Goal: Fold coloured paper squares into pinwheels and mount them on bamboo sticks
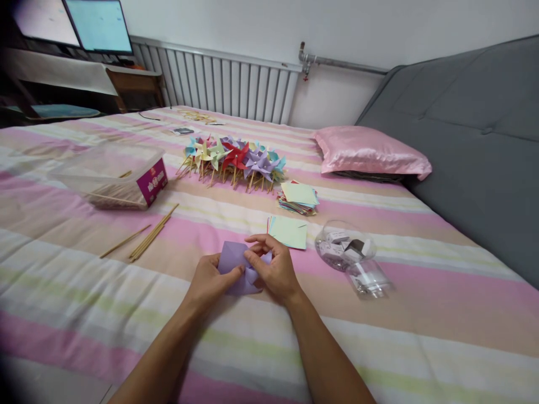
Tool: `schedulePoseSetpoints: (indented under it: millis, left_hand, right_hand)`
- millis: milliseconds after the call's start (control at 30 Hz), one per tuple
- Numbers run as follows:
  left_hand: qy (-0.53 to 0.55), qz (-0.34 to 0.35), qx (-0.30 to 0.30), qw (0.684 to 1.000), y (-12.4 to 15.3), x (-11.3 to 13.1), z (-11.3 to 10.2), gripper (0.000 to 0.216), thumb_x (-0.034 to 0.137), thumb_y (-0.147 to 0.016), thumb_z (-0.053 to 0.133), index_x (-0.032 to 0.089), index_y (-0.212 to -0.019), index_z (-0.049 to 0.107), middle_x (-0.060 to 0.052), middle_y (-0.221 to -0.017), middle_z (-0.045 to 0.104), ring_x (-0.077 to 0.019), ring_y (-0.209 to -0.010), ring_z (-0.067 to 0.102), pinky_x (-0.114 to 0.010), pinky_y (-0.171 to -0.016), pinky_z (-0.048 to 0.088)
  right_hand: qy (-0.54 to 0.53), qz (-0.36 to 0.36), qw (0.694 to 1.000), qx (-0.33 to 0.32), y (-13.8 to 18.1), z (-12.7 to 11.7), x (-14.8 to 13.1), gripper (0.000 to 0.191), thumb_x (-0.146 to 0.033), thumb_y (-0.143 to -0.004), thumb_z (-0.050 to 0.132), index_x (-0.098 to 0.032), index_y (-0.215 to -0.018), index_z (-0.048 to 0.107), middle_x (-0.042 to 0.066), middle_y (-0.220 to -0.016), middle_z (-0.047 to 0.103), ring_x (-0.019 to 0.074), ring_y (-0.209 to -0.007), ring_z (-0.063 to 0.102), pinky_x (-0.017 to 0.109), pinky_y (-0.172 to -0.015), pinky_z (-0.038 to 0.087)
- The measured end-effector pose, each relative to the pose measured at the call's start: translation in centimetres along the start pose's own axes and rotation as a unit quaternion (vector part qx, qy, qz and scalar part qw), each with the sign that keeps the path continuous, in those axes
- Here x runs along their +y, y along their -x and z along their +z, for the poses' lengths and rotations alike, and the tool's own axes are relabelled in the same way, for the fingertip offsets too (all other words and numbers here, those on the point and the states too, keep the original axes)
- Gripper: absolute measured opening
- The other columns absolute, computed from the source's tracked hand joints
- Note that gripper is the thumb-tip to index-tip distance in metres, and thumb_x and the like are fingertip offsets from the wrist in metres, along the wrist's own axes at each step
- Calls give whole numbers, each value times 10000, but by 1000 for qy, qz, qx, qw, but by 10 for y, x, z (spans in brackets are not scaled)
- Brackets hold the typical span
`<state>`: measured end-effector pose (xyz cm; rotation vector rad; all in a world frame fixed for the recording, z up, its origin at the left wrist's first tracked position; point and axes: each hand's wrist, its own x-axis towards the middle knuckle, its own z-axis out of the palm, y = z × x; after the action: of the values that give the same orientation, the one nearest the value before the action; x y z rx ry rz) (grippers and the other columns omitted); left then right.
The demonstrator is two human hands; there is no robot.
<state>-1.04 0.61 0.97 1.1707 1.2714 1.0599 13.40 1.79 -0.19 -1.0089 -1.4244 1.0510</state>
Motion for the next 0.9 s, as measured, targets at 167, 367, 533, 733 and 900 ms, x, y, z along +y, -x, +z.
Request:
schedulePoseSetpoints:
  millis: [167, 367, 533, 733, 900]
  left_hand:
    - [-1, -4, -6, 1000, 0, -3, 0, 101, 208, -590, 633, 109, -592, 653, -27, -548, 598, -140, -490, 524, -221, -467, 382]
    - [31, -33, 24, 999, -3, -3, -3, 140, 244, -579, 674, 108, -593, 645, -9, -533, 573, -122, -492, 501, -214, -475, 370]
    - [65, -73, 56, 994, -2, 3, -4, 169, 252, -548, 707, 105, -603, 644, 10, -522, 556, -107, -490, 479, -207, -473, 358]
    - [116, -90, 44, 988, -1, 6, -6, 215, 264, -533, 733, 94, -650, 673, -14, -568, 606, -123, -519, 518, -219, -506, 387]
    - [146, -83, 4, 986, -1, 3, -7, 193, 255, -557, 723, 101, -651, 654, -15, -570, 602, -126, -539, 530, -224, -537, 398]
  right_hand:
    - [-5, 6, 1000, 6, -1, 0, 2, 225, -297, -794, 668, -231, -1005, 627, -23, -675, 592, 138, -643, 547, 254, -618, 426]
    - [19, -64, 998, -9, -1, -5, -2, 248, -366, -796, 661, -236, -1006, 661, 66, -1025, 649, 200, -895, 594, 325, -794, 459]
    - [109, -156, 981, -37, -2, -11, -6, 188, -298, -692, 764, -218, -840, 681, 107, -1217, 573, 269, -1178, 502, 377, -939, 413]
    - [172, -166, 970, -32, -2, -10, -8, 101, -205, -726, 713, -199, -713, 613, 109, -1112, 623, 243, -1076, 577, 367, -900, 431]
    - [153, -144, 977, -47, -2, -9, -4, 123, -199, -745, 689, -192, -666, 595, 74, -944, 666, 209, -946, 618, 331, -846, 445]
